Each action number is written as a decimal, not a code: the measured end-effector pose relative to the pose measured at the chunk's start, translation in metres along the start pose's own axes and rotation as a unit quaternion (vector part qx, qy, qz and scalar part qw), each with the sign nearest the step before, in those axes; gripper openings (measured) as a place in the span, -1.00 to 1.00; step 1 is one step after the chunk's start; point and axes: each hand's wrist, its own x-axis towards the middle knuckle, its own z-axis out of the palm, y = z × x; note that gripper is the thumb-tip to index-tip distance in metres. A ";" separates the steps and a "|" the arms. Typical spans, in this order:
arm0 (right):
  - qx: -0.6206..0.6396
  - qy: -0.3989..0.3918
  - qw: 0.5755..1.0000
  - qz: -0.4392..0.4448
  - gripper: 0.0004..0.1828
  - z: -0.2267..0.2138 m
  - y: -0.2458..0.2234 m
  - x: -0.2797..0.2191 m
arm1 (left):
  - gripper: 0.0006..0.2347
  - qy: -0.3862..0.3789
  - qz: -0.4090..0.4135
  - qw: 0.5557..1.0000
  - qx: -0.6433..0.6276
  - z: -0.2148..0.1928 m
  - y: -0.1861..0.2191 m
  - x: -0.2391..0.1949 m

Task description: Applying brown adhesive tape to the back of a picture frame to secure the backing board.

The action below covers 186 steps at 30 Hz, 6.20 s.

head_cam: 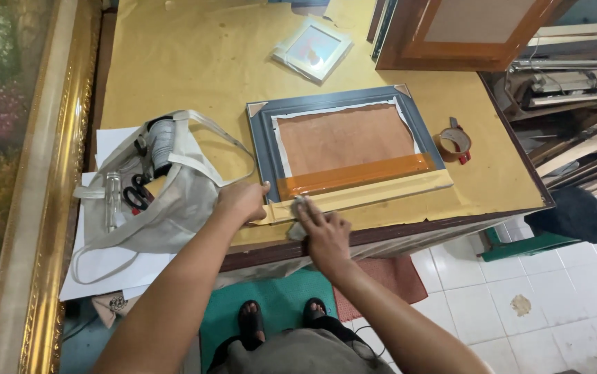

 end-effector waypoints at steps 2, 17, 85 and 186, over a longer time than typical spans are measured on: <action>0.007 0.013 0.998 -0.065 -0.30 0.000 -0.030 0.000 | -0.60 0.003 0.005 1.000 0.007 0.002 0.000 -0.001; -0.011 0.011 0.986 0.169 -0.29 -0.009 0.034 -0.005 | -0.69 -0.026 0.015 1.000 -0.005 -0.011 0.004 -0.005; -0.084 -0.042 0.986 0.138 -0.33 -0.027 0.105 0.010 | -0.47 0.138 0.109 0.983 0.053 -0.010 0.116 -0.022; 0.337 0.148 0.846 0.385 -0.47 -0.085 0.334 0.048 | -0.57 0.318 0.079 0.915 -0.234 0.041 0.184 0.009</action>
